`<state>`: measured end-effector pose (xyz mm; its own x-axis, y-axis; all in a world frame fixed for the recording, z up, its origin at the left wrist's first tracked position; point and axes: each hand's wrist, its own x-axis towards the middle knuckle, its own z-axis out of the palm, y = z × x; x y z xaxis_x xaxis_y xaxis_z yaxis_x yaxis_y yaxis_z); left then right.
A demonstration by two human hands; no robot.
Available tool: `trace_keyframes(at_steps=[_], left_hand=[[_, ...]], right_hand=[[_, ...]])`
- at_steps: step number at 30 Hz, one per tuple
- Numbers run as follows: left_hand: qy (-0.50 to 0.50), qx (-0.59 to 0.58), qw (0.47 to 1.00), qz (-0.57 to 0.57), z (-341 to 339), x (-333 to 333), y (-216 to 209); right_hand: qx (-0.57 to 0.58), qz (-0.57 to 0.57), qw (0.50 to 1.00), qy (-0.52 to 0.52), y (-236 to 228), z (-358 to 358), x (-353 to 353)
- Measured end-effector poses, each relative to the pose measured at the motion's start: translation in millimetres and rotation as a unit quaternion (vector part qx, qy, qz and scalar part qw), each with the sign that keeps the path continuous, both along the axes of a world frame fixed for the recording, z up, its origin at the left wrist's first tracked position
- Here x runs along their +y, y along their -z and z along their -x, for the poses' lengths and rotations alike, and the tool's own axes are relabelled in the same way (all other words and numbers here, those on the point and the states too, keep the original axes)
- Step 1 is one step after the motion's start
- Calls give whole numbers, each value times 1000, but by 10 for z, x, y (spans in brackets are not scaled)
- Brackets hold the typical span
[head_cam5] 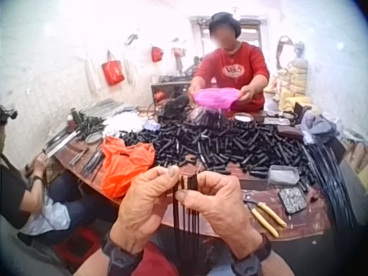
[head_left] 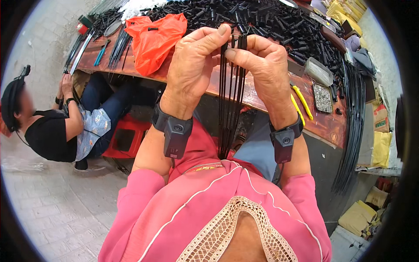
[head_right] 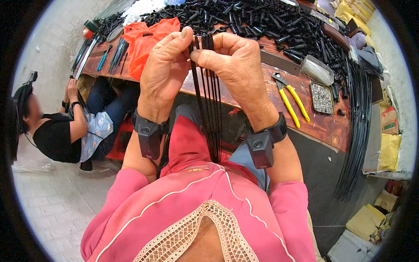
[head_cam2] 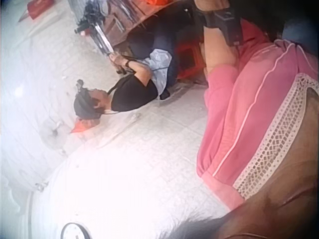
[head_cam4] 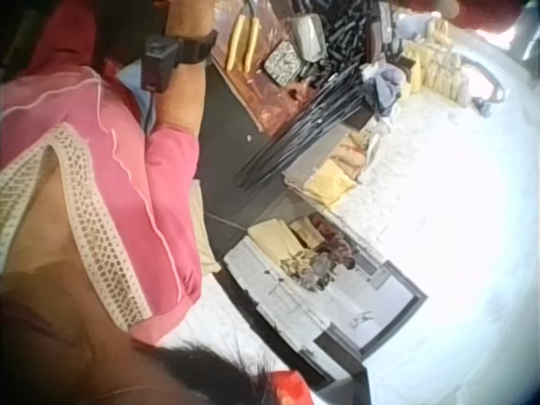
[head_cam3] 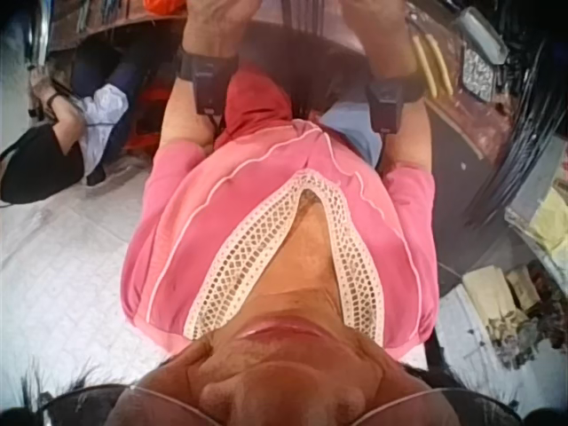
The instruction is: Manually assemble and secure the black composite ribs into an umbrella frame hub using tools.
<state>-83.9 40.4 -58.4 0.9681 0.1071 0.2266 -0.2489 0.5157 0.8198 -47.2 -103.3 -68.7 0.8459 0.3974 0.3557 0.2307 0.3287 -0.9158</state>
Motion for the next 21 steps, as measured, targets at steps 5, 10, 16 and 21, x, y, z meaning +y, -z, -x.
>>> trace_keyframes(at_steps=[5, 10, 16, 21], left_hand=[[-23, 22, 999, -14, 74, -59, -53], [-52, 32, 998, -21, 137, -84, -72], [2, 20, 997, 73, 183, -107, -129], [33, -34, 992, 116, 109, -113, -22]], right_hand=[[5, -17, 1000, -8, -23, -18, 5], [4, -35, 997, -72, 19, -100, -32], [13, -14, 993, -118, -10, -158, -101], [-11, 16, 997, -74, -63, -127, -105]])
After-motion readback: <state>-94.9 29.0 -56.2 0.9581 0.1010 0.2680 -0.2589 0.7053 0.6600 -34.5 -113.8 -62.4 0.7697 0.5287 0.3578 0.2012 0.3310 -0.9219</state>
